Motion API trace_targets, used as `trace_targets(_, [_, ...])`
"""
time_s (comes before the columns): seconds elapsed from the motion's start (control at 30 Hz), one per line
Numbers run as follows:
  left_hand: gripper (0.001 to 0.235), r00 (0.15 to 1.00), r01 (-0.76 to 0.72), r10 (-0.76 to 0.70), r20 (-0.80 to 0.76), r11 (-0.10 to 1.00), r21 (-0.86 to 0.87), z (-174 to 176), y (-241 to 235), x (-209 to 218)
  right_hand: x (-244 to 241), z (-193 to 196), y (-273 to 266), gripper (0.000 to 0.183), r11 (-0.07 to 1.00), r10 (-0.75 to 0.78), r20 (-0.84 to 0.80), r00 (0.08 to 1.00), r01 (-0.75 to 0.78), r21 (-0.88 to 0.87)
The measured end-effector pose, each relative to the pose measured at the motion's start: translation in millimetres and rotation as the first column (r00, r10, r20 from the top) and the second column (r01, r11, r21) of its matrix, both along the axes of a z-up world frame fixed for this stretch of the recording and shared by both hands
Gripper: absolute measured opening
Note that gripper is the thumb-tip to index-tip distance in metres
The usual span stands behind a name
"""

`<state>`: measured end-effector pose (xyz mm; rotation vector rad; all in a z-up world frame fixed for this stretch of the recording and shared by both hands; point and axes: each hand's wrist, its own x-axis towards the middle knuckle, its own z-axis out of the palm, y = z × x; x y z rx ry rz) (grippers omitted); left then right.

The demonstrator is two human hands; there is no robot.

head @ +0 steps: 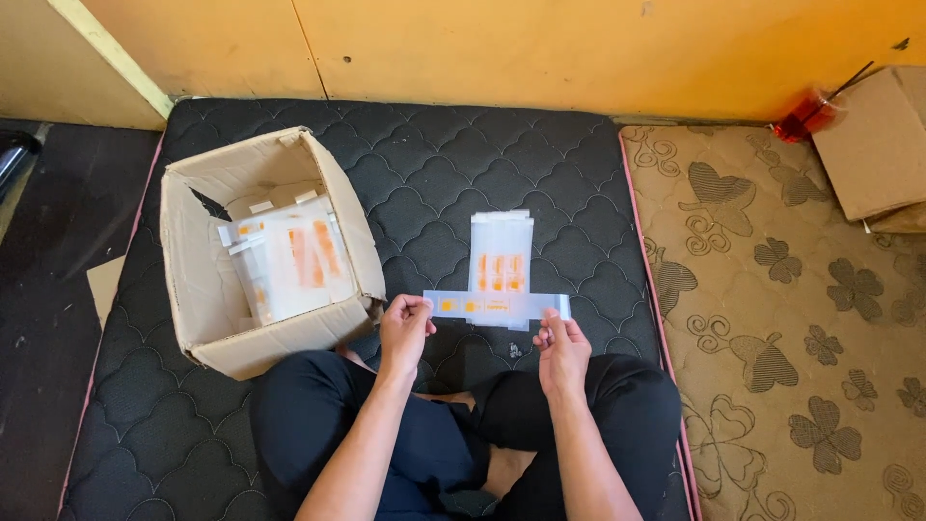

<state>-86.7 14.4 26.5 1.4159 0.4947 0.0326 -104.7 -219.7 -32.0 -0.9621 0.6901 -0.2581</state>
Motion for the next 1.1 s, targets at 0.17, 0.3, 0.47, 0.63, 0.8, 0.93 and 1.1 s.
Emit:
trace_targets(0.17, [0.012, 1.000, 0.001, -0.001, 0.003, 1.000, 0.008, -3, 1, 1, -1, 1, 0, 0.008, 1.000, 0.006, -0.006, 1.000, -0.006, -0.001])
trace_targets(0.3, [0.012, 1.000, 0.017, -0.017, -0.006, 1.000, 0.026, -3, 0, 2, -2, 9, 4, 0.007, 1.000, -0.003, 0.001, 1.000, 0.003, -0.002])
trace_targets(0.47, [0.013, 1.000, 0.027, -0.027, 0.011, 0.999, 0.030, -7, -2, 5, -1, 5, 0, 0.007, 1.000, 0.000, 0.009, 1.000, 0.000, 0.004])
trace_targets(0.63, [0.014, 0.999, 0.019, -0.020, 0.037, 0.999, 0.047, 9, -4, -4, -4, 10, 2, 0.006, 1.000, 0.009, 0.034, 0.999, -0.009, 0.011])
trace_targets(0.8, [0.019, 0.999, 0.050, -0.050, 0.005, 0.998, 0.033, 4, -3, -9, -4, 6, 1, 0.009, 1.000, 0.009, 0.008, 1.000, -0.009, 0.027])
trace_targets(0.93, [0.019, 0.993, 0.117, -0.117, -0.012, 0.991, 0.071, 3, 7, -11, -6, 14, 1, 0.008, 0.999, 0.014, 0.013, 1.000, -0.014, 0.050])
trace_targets(1.1, [0.021, 0.896, 0.435, -0.443, -0.037, 0.855, 0.281, 56, 21, -24, -5, 32, 1, 0.011, 0.993, -0.048, 0.027, 0.998, 0.045, 0.108])
